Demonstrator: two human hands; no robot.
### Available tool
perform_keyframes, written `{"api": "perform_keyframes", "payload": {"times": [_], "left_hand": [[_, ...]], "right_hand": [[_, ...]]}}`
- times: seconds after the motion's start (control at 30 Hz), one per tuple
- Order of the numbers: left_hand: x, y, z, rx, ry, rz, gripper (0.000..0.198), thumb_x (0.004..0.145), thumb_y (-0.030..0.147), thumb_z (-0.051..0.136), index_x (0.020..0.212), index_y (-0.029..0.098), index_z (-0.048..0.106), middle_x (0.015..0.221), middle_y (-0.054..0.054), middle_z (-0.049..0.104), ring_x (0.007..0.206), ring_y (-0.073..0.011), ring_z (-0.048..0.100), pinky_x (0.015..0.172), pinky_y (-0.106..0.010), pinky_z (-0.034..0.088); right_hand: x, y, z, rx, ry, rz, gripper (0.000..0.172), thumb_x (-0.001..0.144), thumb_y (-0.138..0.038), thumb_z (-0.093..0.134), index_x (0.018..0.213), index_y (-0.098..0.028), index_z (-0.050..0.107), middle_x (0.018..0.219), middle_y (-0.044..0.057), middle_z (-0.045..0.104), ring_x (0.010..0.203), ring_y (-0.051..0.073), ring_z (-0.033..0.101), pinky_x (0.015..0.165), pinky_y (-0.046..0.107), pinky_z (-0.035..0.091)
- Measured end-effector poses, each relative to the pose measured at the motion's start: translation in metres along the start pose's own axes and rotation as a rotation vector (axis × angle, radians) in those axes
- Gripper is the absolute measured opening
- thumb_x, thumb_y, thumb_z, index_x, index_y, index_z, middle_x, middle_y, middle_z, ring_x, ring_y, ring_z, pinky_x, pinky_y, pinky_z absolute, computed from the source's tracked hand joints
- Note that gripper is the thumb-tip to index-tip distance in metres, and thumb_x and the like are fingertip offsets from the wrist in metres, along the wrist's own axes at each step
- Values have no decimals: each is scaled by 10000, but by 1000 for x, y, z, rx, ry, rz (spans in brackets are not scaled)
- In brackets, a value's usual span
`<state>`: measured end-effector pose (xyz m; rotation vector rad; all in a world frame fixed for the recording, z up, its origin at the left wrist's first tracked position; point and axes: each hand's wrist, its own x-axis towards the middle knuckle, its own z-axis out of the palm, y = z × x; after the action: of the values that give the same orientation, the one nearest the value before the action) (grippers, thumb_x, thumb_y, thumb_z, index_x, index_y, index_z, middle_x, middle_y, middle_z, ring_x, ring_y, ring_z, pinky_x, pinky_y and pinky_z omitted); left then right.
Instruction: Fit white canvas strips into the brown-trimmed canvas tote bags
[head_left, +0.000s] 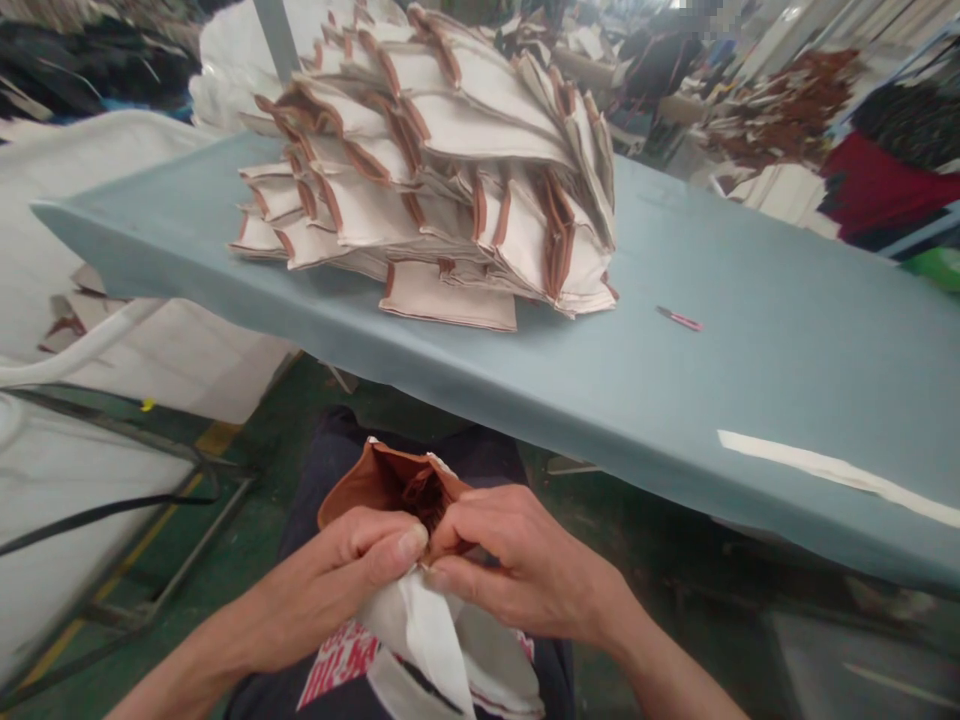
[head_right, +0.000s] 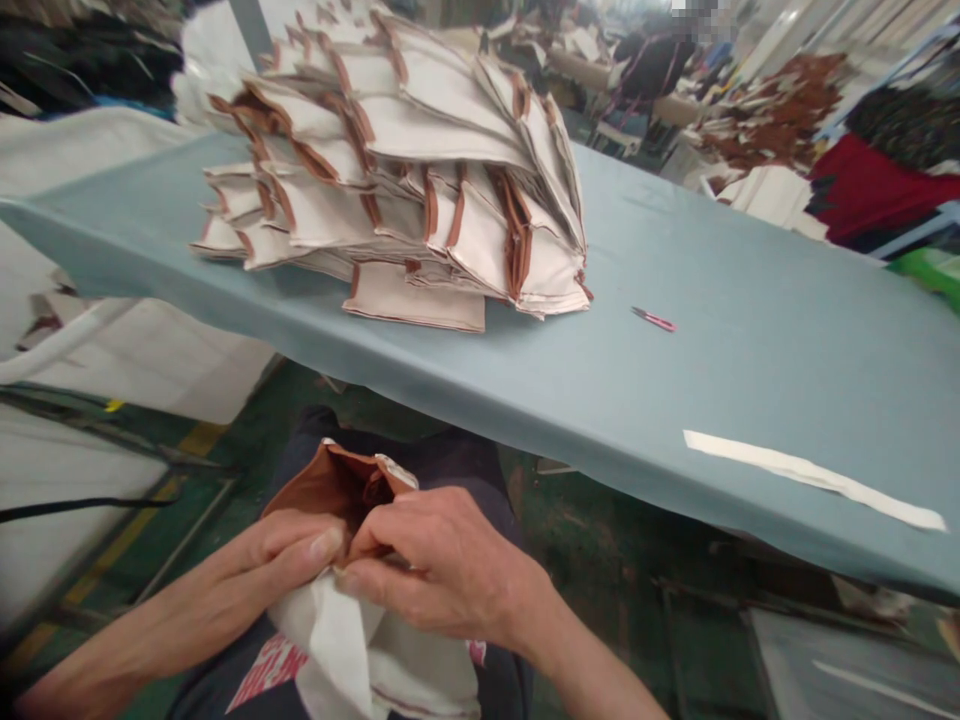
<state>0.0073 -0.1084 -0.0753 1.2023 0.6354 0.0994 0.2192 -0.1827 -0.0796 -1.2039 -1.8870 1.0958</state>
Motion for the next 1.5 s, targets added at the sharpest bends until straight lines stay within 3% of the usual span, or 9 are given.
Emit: {"api": "perform_keyframes", "payload": {"times": [0.37, 0.5, 0.6, 0.73, 0.93, 1.13, 1.3, 1.4, 1.5], "left_hand": [[-9, 9, 0, 453, -26, 62, 461, 1025, 486, 483, 640, 241, 421, 633, 16, 464, 612, -180, 456, 569, -275, 339], [-17, -7, 3, 720, -6, 288, 370, 1028, 272, 558, 661, 231, 523, 612, 20, 617, 570, -148, 556, 579, -274, 345], [-14, -20, 5, 890, 141, 498, 351, 1009, 200, 596, 670, 226, 511, 584, 35, 589, 506, -121, 482, 550, -307, 284], [-11, -30, 6, 809, 229, 454, 415, 998, 197, 548, 639, 227, 342, 542, 78, 405, 478, -98, 351, 517, -291, 225], [-21, -31, 10, 638, 50, 152, 319, 968, 246, 479, 678, 239, 347, 629, 81, 387, 576, -110, 388, 537, -242, 281], [-24, -40, 27, 740, 132, 420, 309, 908, 120, 458, 690, 234, 272, 595, 85, 338, 516, -86, 370, 537, -289, 224], [-17, -79, 47, 632, -31, 493, 404, 942, 199, 593, 620, 227, 351, 521, 86, 391, 442, -73, 384, 457, -260, 246], [-11, -94, 60, 639, -72, 468, 301, 1035, 368, 698, 792, 197, 657, 743, 31, 675, 583, -112, 595, 539, -229, 486], [-11, -90, 68, 642, -75, 474, 235, 1071, 404, 702, 1217, 225, 744, 1257, -78, 759, 989, -227, 750, 841, -385, 668]], "right_hand": [[-2, -15, -18, -136, -140, -49, 317, 1148, -362, 549, 890, -226, 674, 807, 17, 753, 732, 163, 676, 721, 287, 442], [-5, -12, -17, -5, -249, -16, 207, 1105, -312, 629, 924, -227, 681, 814, -2, 742, 753, 158, 679, 735, 267, 468], [-4, -5, -8, -62, -226, 22, 153, 1056, -196, 640, 913, -215, 692, 811, 4, 741, 739, 161, 672, 730, 276, 454], [-2, -1, 0, -123, -125, -4, 171, 1066, -195, 604, 924, -219, 698, 836, 13, 753, 767, 165, 675, 754, 281, 454], [-15, -12, -2, -169, -56, -99, 183, 1080, -204, 586, 927, -211, 687, 839, 16, 757, 802, 165, 691, 811, 276, 479], [-16, -7, 0, -143, 43, -181, 89, 889, -134, 657, 866, -220, 658, 817, 2, 744, 821, 179, 693, 864, 316, 492], [-3, 15, -15, -51, 36, -182, 104, 877, -152, 559, 871, -228, 630, 881, 31, 741, 934, 220, 680, 992, 395, 498], [2, 28, -20, 18, 33, -120, 173, 997, -206, 487, 933, -219, 648, 1003, 76, 756, 1039, 245, 669, 1007, 412, 498], [10, 48, -14, 204, 100, 84, 205, 1041, -289, 509, 1017, -205, 694, 1106, 86, 757, 1059, 238, 681, 989, 389, 501]]}}
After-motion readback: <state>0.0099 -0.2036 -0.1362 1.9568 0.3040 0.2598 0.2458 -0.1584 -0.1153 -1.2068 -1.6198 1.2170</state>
